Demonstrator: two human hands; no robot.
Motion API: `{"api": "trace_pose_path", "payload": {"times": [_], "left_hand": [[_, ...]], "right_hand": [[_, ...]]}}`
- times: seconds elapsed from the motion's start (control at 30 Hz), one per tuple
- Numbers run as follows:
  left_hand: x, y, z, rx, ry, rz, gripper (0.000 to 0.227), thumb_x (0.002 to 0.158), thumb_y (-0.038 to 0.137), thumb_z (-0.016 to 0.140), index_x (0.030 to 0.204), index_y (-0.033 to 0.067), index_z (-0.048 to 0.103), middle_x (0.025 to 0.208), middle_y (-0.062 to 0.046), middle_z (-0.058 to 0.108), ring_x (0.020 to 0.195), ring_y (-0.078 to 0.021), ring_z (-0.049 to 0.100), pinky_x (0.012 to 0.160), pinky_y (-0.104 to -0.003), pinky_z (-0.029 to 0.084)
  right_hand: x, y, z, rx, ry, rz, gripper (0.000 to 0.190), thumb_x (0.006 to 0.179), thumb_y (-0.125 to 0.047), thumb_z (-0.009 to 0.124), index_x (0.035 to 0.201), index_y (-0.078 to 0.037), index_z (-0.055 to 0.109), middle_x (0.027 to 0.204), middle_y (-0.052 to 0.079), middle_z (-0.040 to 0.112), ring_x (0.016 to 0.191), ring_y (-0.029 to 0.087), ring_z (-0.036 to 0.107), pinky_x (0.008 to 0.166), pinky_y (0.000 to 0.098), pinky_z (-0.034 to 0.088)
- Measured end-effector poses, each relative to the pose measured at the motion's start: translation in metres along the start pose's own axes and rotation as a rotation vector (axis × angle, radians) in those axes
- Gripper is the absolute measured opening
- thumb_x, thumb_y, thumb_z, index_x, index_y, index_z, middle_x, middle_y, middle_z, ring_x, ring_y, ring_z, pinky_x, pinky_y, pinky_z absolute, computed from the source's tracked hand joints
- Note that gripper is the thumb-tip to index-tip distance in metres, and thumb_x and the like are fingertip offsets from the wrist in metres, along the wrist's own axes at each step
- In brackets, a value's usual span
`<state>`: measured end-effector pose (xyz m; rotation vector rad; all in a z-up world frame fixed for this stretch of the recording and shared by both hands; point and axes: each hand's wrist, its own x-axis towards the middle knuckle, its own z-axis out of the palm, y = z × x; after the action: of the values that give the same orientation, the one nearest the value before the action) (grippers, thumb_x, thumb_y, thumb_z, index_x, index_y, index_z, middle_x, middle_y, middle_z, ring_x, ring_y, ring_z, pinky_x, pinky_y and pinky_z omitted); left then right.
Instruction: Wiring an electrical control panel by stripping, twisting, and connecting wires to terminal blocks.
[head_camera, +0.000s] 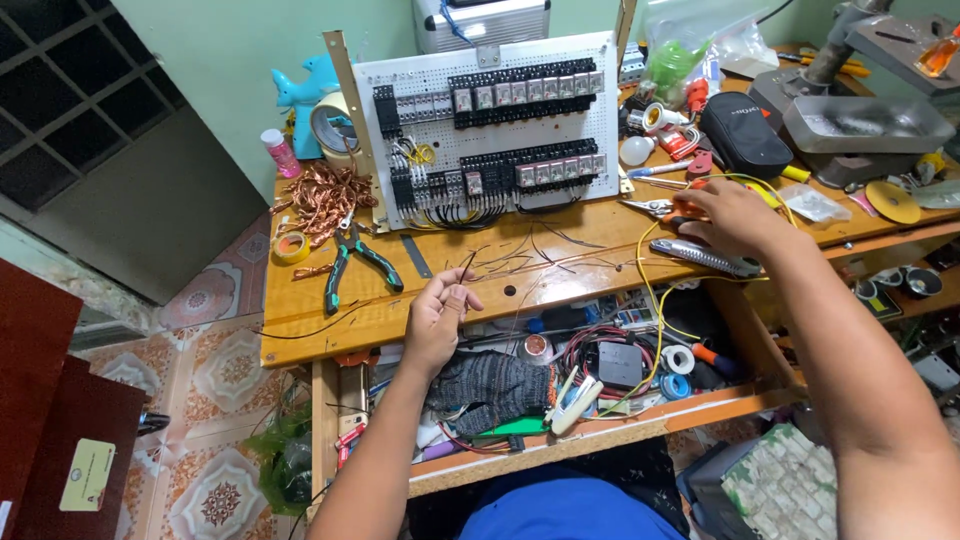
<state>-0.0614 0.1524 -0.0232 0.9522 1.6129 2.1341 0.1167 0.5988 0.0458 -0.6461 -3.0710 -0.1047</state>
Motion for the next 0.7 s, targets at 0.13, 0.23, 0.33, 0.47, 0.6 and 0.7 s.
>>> {"api": "trace_pose_path", "payload": {"times": [0.13,0.23,0.33,0.47,0.6,0.7], "left_hand": [[-0.002,0.013,0.0,0.171,-0.016,-0.094,0.023,0.107,0.017,0.049,0.119,0.003,0.064,0.091,-0.006,0.072,0.07,-0.009,0.052,0.068,-0.024,0.048],[-0.002,0.012,0.0,0.147,0.019,-0.048,0.022,0.107,0.018,0.05,0.115,0.0019,0.063,0.091,-0.009,0.074,0.07,-0.0103,0.058,0.064,-0.023,0.052],[-0.003,0.018,0.002,0.139,0.046,-0.039,0.023,0.106,0.019,0.051,0.114,0.0018,0.064,0.092,-0.011,0.075,0.073,-0.013,0.063,0.067,-0.025,0.056],[-0.006,0.025,0.002,0.364,0.115,-0.006,0.027,0.104,0.028,0.052,0.115,0.0085,0.068,0.091,-0.002,0.08,0.055,-0.0072,0.054,0.054,-0.025,0.046],[-0.007,0.023,0.002,0.458,0.152,0.096,0.03,0.104,0.031,0.053,0.114,0.0071,0.068,0.089,0.001,0.08,0.067,-0.0087,0.064,0.063,-0.028,0.05],[-0.007,0.033,0.003,0.345,0.233,0.158,0.017,0.105,0.02,0.055,0.104,0.0114,0.07,0.074,-0.003,0.078,0.062,-0.0129,0.061,0.068,-0.025,0.052]], "right_hand": [[-0.02,-0.006,-0.034,0.203,-0.139,0.031,0.059,0.095,-0.035,0.063,0.15,-0.022,0.049,0.131,0.019,0.047,0.109,0.041,0.063,0.099,0.0458,0.048],[-0.032,-0.007,-0.036,0.331,-0.121,-0.012,0.053,0.1,-0.03,0.054,0.151,-0.017,0.049,0.131,0.018,0.046,0.113,0.037,0.06,0.104,0.0423,0.045],[-0.047,-0.034,-0.041,0.827,-0.019,-0.07,0.058,0.107,-0.029,0.039,0.159,-0.003,0.043,0.104,0.012,0.053,0.087,0.023,0.047,0.078,0.0366,0.042],[-0.061,-0.106,-0.05,1.978,0.156,-0.111,0.066,0.098,-0.054,0.056,0.153,-0.018,0.05,0.114,0.001,0.057,0.082,0.012,0.05,0.07,0.0249,0.041],[-0.046,-0.149,-0.048,2.148,0.111,-0.313,0.025,0.106,-0.043,0.062,0.103,-0.018,0.06,0.091,0.0,0.059,0.076,0.015,0.052,0.074,0.0316,0.041],[-0.027,-0.177,-0.031,1.658,0.329,-0.103,0.023,0.103,-0.027,0.059,0.107,-0.007,0.069,0.089,0.011,0.067,0.065,0.011,0.057,0.06,0.0196,0.046]]}}
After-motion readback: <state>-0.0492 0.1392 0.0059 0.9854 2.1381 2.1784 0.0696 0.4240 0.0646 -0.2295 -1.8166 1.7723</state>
